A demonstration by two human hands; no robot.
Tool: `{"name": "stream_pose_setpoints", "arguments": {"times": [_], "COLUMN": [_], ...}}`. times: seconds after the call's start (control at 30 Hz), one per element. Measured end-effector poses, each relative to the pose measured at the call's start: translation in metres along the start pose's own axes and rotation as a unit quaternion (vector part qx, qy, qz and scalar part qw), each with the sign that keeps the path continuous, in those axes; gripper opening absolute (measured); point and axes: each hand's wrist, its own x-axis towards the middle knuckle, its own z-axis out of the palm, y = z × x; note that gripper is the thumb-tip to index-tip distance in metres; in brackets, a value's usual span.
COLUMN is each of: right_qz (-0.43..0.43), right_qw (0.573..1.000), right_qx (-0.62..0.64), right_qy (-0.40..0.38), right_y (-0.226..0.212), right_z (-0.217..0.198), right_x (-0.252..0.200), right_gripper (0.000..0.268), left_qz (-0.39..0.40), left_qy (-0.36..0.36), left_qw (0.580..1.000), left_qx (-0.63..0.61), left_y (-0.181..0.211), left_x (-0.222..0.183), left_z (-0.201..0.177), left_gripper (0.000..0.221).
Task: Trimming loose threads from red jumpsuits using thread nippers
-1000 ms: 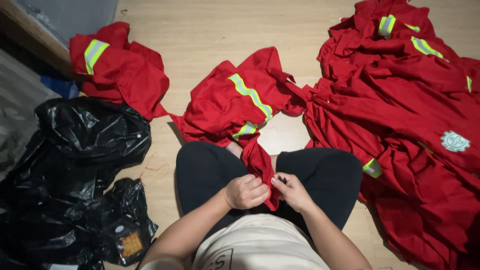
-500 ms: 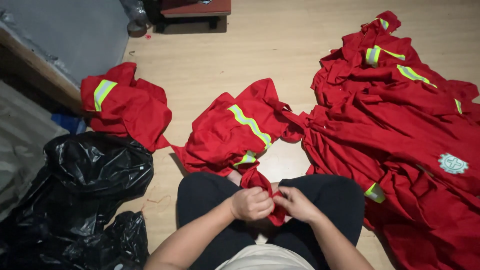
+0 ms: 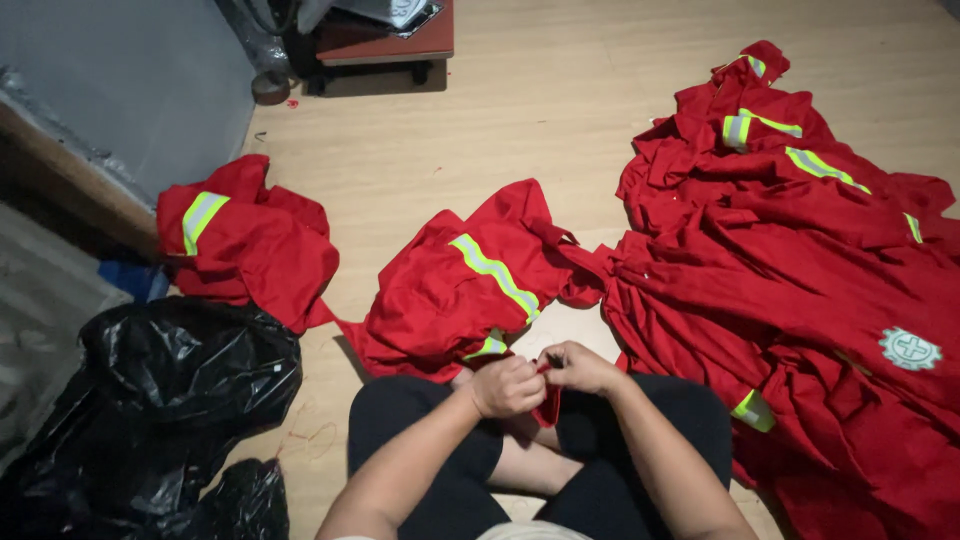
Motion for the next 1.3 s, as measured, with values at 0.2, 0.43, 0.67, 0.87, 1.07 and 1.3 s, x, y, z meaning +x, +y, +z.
{"name": "stream_pose_setpoints", "arguments": {"times": [0.2,0.43,0.67,0.87,1.07,1.3], "right_qz": [0.033,-0.003,-0.037,-0.08,-0.147,-0.049], "right_qw": [0.999,0.994,0.975,0.962,0.959,0.952], "right_qx": [-0.002,0.104,-0.205,-0.245,-0.228,-0.285], "right_qy": [-0.018,0.015,0.076,0.087,0.086,0.096], "right_y": [0.036,0.022,0.001,0.011,0.016,-0.003], "right_z": [-0.002,0.001,0.003,0.003,0.001,0.007], "right_x": [0.008,0.012,0.009,0.013,0.016,0.016], "right_gripper": [0.011,0.02,0.011,0.02,0.021,0.016], "left_qz": [-0.056,-0.186,-0.283,-0.282,-0.41,-0.427], "left_qy": [0.0,-0.038,-0.037,-0.057,-0.082,-0.033], "left_qw": [0.998,0.982,0.957,0.955,0.884,0.864], "left_qx": [0.002,-0.022,-0.054,-0.067,-0.209,-0.265], "left_y": [0.001,-0.011,-0.012,-0.009,-0.004,-0.008], "left_x": [0.0,0.001,-0.022,-0.031,-0.058,-0.064], "left_z": [0.004,-0.012,0.005,0.016,0.036,0.045], "left_gripper": [0.034,0.02,0.011,0.008,0.06,0.043]}}
